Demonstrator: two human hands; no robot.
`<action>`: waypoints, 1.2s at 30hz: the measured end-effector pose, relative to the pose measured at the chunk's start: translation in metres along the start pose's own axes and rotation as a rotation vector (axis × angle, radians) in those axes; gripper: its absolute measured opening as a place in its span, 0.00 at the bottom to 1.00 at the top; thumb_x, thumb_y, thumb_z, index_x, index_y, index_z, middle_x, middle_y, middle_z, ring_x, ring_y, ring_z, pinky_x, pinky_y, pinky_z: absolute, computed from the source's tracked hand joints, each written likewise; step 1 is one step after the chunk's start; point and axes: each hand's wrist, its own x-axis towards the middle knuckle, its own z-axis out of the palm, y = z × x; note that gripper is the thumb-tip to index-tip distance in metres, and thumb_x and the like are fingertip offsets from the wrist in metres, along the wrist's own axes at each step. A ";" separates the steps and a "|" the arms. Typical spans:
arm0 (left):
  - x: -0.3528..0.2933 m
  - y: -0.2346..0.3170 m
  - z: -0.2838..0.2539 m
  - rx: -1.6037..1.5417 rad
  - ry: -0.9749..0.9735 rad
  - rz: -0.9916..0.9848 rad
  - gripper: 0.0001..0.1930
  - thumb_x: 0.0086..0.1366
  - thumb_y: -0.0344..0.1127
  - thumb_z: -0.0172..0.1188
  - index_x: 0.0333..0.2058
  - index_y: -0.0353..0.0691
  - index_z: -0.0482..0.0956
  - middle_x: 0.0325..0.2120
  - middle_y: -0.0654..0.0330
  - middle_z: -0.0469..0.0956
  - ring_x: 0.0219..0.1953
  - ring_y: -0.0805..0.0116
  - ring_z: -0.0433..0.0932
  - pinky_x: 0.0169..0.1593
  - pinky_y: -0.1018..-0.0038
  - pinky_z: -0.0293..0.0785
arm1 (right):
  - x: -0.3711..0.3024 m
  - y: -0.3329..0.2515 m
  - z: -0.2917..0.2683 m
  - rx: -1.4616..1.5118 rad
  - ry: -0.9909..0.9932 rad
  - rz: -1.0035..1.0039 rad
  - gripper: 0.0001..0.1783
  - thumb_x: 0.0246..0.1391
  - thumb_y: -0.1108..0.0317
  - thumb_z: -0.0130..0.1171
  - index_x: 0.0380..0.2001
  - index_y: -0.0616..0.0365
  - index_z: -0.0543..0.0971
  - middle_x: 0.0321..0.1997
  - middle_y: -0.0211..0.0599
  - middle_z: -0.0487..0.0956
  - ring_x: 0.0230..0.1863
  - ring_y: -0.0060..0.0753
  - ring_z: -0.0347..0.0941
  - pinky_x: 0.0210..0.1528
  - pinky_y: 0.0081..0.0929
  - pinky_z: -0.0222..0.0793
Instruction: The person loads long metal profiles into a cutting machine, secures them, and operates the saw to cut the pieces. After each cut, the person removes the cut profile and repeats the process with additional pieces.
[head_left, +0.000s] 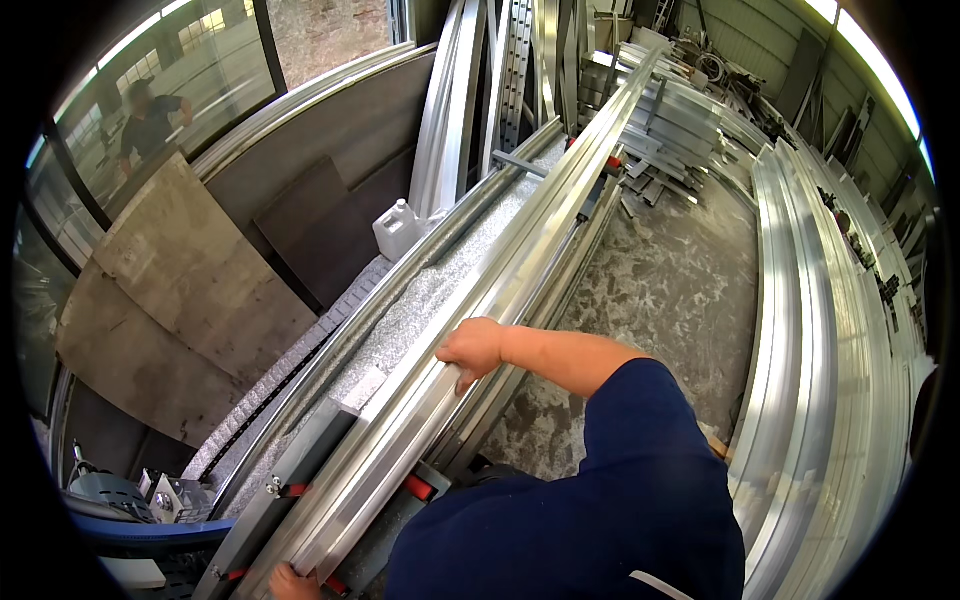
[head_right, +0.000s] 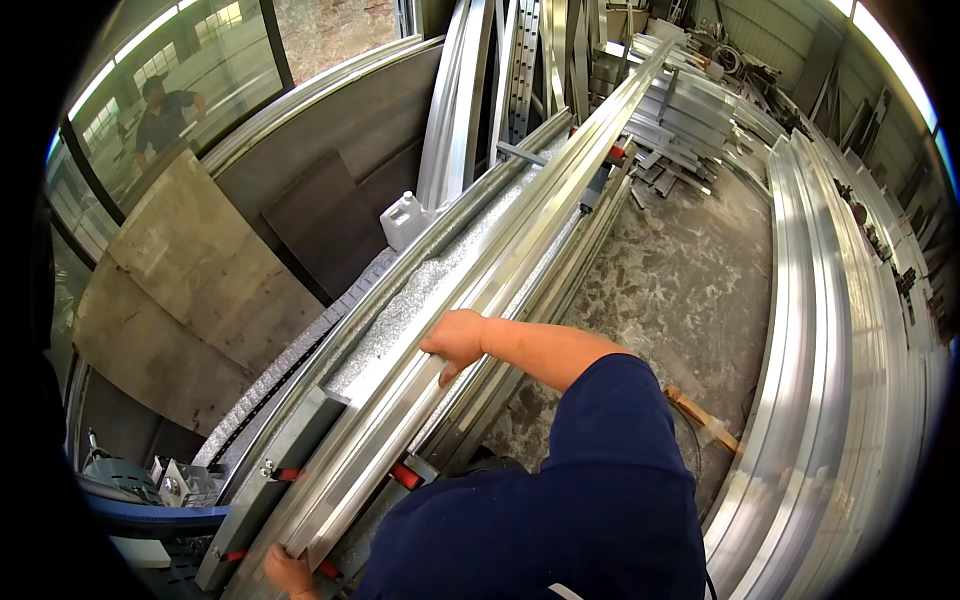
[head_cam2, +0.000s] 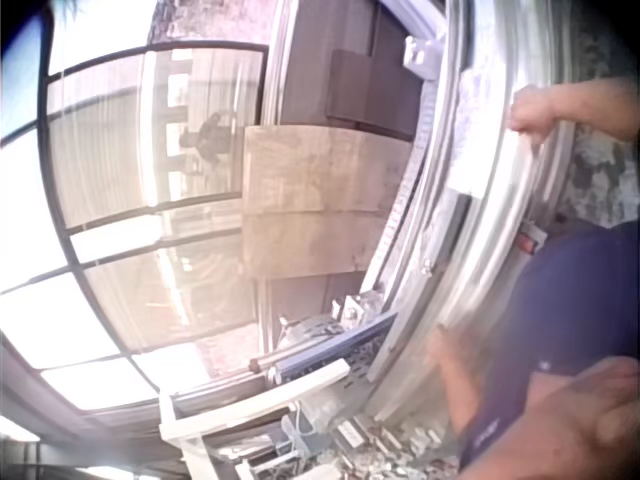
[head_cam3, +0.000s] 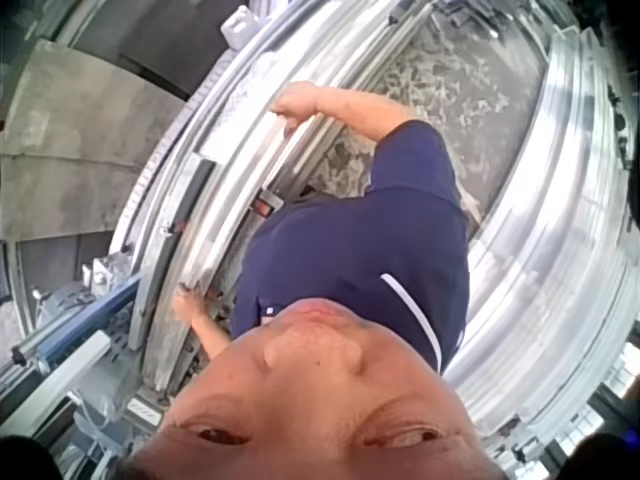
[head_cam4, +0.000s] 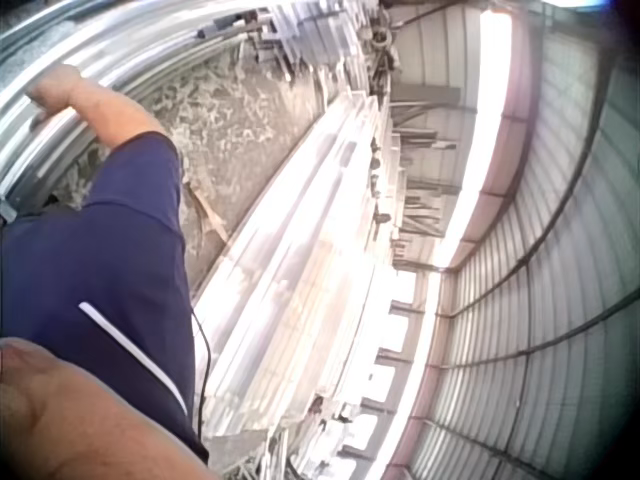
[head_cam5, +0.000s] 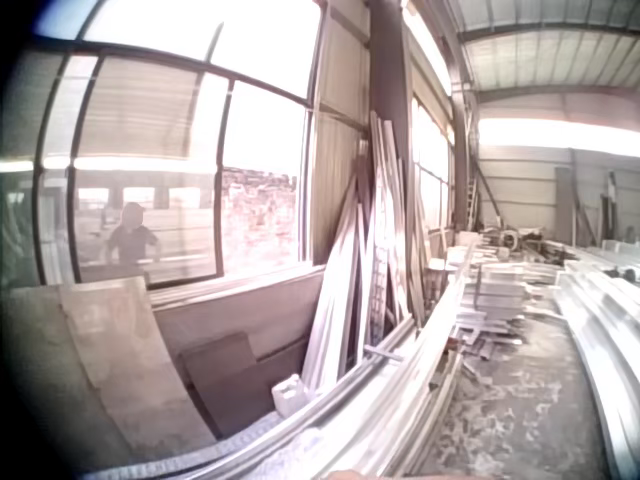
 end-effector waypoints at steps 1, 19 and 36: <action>0.005 0.006 -0.007 -0.023 -0.001 0.003 0.20 0.38 0.40 0.73 0.27 0.37 0.75 0.25 0.48 0.79 0.31 0.43 0.78 0.36 0.56 0.73 | 0.004 0.010 0.015 -0.012 0.096 -0.037 0.22 0.47 0.48 0.67 0.37 0.51 0.76 0.40 0.34 0.79 0.48 0.40 0.75 0.50 0.35 0.70; 0.015 0.021 -0.012 -0.149 0.085 0.091 0.21 0.38 0.34 0.75 0.27 0.40 0.71 0.21 0.53 0.73 0.27 0.45 0.74 0.30 0.53 0.69 | 0.024 0.026 0.035 -0.010 0.336 -0.109 0.11 0.43 0.61 0.66 0.27 0.53 0.77 0.33 0.34 0.79 0.41 0.40 0.77 0.44 0.40 0.72; 0.029 0.008 -0.024 -0.217 -0.155 0.229 0.18 0.46 0.34 0.71 0.31 0.37 0.70 0.31 0.51 0.70 0.36 0.46 0.71 0.38 0.55 0.67 | 0.028 0.032 0.047 -0.053 0.522 -0.267 0.19 0.51 0.55 0.64 0.42 0.54 0.75 0.42 0.34 0.75 0.50 0.39 0.71 0.58 0.35 0.65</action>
